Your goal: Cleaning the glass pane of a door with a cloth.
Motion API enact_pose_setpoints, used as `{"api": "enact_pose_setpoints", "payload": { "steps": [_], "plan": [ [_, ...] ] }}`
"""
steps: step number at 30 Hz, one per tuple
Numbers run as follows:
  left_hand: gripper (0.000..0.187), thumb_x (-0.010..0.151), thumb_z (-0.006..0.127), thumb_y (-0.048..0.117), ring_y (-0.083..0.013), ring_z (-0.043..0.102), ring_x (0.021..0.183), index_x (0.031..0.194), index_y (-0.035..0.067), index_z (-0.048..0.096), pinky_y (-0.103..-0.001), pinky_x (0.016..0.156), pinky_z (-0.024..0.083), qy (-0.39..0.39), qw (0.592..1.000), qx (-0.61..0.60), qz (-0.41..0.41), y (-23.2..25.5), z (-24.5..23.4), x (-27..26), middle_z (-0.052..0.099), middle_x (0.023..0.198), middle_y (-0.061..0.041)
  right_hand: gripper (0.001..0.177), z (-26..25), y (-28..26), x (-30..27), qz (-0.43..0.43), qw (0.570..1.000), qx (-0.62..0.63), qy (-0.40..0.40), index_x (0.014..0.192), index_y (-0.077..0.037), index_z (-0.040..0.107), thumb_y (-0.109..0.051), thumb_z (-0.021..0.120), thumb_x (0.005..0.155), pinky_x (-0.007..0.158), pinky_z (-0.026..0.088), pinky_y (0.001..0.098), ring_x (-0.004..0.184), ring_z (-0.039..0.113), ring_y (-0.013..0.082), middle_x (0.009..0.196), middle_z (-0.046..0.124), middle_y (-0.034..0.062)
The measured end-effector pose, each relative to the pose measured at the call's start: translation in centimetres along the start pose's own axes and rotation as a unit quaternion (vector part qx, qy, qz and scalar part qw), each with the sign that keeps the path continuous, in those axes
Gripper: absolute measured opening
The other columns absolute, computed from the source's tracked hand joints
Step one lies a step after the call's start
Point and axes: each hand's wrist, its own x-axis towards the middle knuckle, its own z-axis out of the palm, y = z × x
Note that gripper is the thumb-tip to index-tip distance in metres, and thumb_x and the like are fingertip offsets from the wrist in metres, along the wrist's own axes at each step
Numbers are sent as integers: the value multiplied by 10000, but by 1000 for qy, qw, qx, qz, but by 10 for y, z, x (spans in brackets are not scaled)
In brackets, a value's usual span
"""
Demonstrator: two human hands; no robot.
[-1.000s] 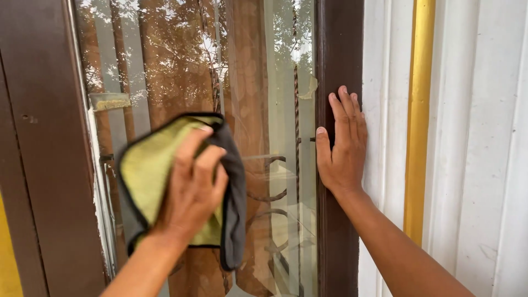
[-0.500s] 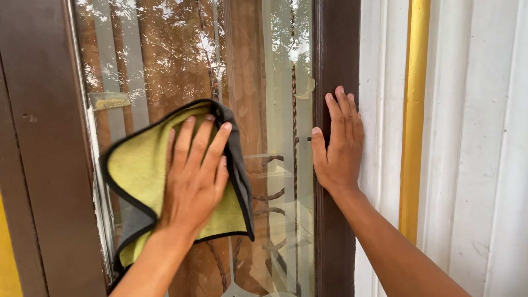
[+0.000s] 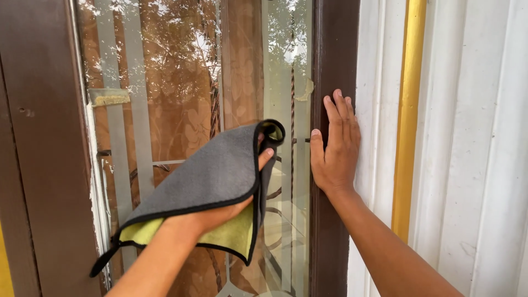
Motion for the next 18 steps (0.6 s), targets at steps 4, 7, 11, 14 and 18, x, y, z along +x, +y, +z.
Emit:
{"api": "enact_pose_setpoints", "payload": {
  "steps": [4, 7, 11, 14, 18],
  "plan": [
    [568, 953, 571, 356, -261, 615, 1089, 1510, 329, 465, -446, 907, 534, -133, 989, -15, -58, -1, -56, 29, 609, 1314, -39, 608, 1, 2, 1, 0, 1000, -2, 1, 1582, -104, 408, -70, 547, 992, 1303, 213, 491, 1590, 280, 318, 1687, 357, 83],
    [510, 1093, 393, 380, -192, 654, 1050, 1596, 444, 337, -333, 904, 588, -377, 891, -35, -250, -11, -69, 27, 614, 1289, 15, 602, 1, 1, 1, -1, 1000, -3, 0, 1581, -97, 414, -60, 545, 994, 1305, 209, 493, 1588, 285, 323, 1684, 364, 85],
    [574, 941, 572, 273, -293, 643, 1142, 1511, 265, 497, -456, 953, 535, 55, 993, 71, -75, -35, -39, -5, 669, 1324, -109, 598, 0, 1, 0, -5, 1000, -5, 6, 1576, -86, 422, -50, 549, 992, 1308, 213, 487, 1587, 295, 323, 1684, 369, 93],
    [596, 929, 578, 237, -334, 614, 1246, 1521, 233, 508, -482, 1015, 511, 89, 988, 105, -76, -35, -39, -6, 638, 1396, -131, 600, 2, 1, 1, -5, 1000, -3, 8, 1571, -82, 427, -48, 554, 986, 1303, 218, 485, 1583, 297, 324, 1680, 372, 95],
    [633, 895, 612, 198, -359, 568, 1255, 1521, 210, 521, -501, 1004, 477, 50, 992, 48, -105, -32, -42, -5, 567, 1466, -149, 599, 3, 3, 0, -6, 1000, -7, 10, 1567, -75, 431, -49, 561, 983, 1301, 223, 487, 1580, 300, 325, 1677, 374, 96]
  ]
}}
